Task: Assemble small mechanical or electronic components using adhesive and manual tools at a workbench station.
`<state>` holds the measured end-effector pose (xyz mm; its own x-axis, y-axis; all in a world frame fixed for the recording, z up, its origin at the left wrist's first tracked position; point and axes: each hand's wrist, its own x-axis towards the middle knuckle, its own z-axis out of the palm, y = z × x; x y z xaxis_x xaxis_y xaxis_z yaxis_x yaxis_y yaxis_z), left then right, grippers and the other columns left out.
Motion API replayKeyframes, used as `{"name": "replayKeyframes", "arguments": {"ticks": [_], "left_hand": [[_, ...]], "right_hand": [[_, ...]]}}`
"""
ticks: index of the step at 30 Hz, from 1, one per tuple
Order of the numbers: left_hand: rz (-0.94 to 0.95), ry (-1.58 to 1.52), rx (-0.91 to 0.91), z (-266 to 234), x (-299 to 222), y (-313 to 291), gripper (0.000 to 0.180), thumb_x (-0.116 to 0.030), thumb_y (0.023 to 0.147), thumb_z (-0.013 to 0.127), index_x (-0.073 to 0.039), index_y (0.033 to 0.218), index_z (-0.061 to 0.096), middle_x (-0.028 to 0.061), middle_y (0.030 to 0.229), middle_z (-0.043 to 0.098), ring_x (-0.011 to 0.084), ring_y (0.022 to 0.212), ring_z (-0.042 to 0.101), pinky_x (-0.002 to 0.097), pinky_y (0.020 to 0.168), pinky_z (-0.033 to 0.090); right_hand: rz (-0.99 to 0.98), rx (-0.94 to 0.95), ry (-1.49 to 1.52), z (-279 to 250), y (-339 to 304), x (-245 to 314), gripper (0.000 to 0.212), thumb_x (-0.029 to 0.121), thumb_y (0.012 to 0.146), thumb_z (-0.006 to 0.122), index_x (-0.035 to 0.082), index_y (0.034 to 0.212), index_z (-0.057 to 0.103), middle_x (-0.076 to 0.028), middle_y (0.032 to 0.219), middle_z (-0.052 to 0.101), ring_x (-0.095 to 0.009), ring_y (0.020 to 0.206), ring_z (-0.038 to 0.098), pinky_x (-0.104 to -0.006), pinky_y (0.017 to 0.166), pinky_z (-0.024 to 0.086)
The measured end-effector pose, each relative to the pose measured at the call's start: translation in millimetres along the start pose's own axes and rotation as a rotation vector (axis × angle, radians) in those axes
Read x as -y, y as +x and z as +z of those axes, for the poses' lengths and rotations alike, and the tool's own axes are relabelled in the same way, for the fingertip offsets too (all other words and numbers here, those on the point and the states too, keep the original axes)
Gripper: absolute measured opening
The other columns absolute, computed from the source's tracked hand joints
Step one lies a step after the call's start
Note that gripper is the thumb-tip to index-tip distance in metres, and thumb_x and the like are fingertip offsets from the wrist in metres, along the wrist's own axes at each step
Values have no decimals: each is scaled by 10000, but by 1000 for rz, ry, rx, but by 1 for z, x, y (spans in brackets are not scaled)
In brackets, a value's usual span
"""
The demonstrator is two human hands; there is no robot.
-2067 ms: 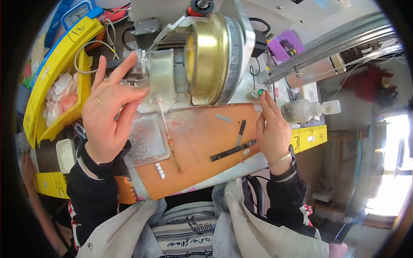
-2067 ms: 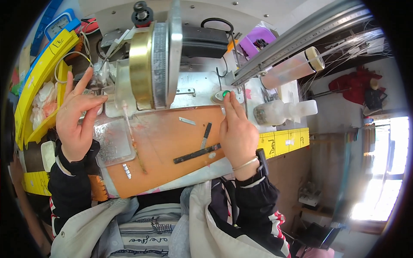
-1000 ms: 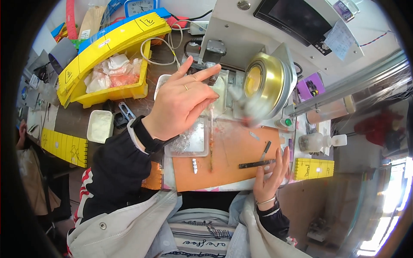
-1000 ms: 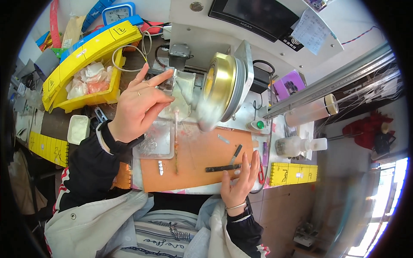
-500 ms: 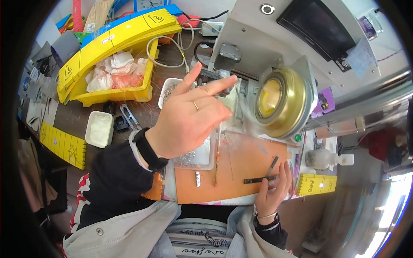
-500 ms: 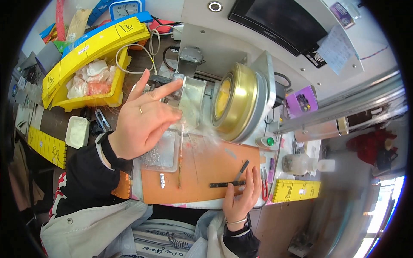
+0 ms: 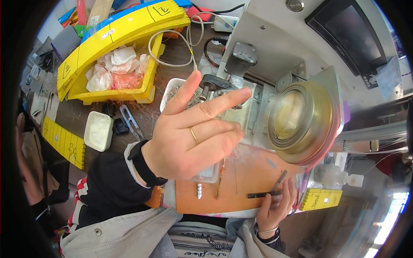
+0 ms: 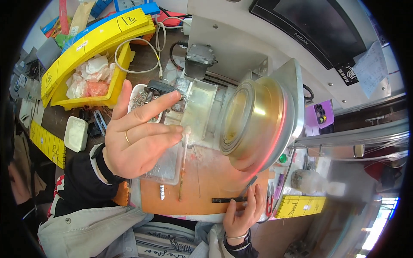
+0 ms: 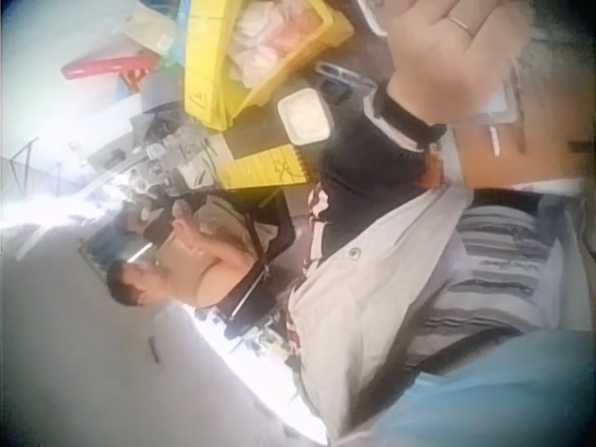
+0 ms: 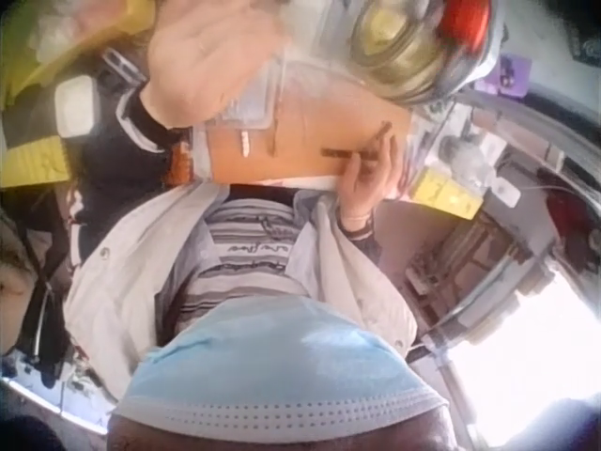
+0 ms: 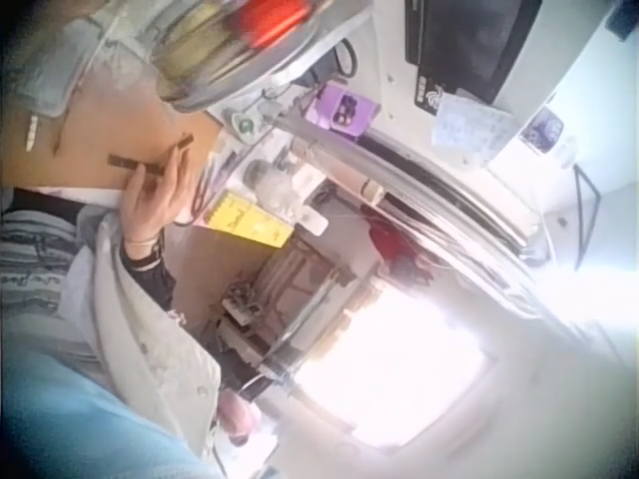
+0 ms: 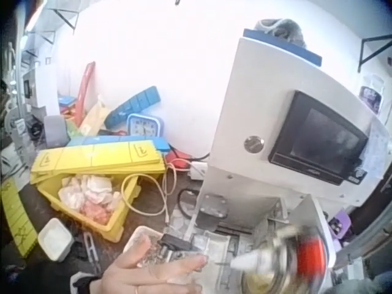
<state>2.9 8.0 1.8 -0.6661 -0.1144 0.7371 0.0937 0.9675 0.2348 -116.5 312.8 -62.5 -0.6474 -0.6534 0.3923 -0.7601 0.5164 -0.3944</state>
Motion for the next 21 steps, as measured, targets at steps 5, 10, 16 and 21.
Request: {"name": "replayKeyframes", "arguments": {"ticks": [5, 10, 16, 21], "left_hand": [[-17, -1, 39, 2, 3, 1, 125, -33, 790, 746, -113, 880, 708, 0, 909, 744, 304, 1207, 666, 607, 1218, 187], [-45, -32, 53, 1, 3, 2, 123, -51, 786, 761, -116, 873, 705, -5, 897, 743, 295, 1211, 665, 606, 1219, 191], [-62, -48, 69, 0, 4, 4, 110, -50, 797, 755, -118, 866, 703, -7, 892, 745, 292, 1218, 661, 600, 1223, 187], [-57, -38, 88, -2, 4, 4, 106, -53, 799, 746, -116, 876, 709, -7, 897, 746, 289, 1218, 661, 600, 1223, 186]], "right_hand": [[16, 24, 1, 0, -1, -1, 562, 109, 814, 692, -22, 1346, 565, -258, 1413, 533, -432, 1316, 487, -504, 1096, 359], [18, 52, -22, -2, 0, 0, 556, 115, 818, 693, -24, 1342, 569, -257, 1411, 534, -428, 1312, 492, -502, 1088, 366], [26, 49, -6, -1, 0, -1, 551, 123, 820, 695, -26, 1337, 573, -256, 1413, 537, -426, 1316, 492, -501, 1093, 361], [12, 51, -37, 1, -2, -4, 535, 123, 816, 697, -29, 1315, 577, -256, 1403, 539, -438, 1292, 496, -517, 1083, 359]]}}
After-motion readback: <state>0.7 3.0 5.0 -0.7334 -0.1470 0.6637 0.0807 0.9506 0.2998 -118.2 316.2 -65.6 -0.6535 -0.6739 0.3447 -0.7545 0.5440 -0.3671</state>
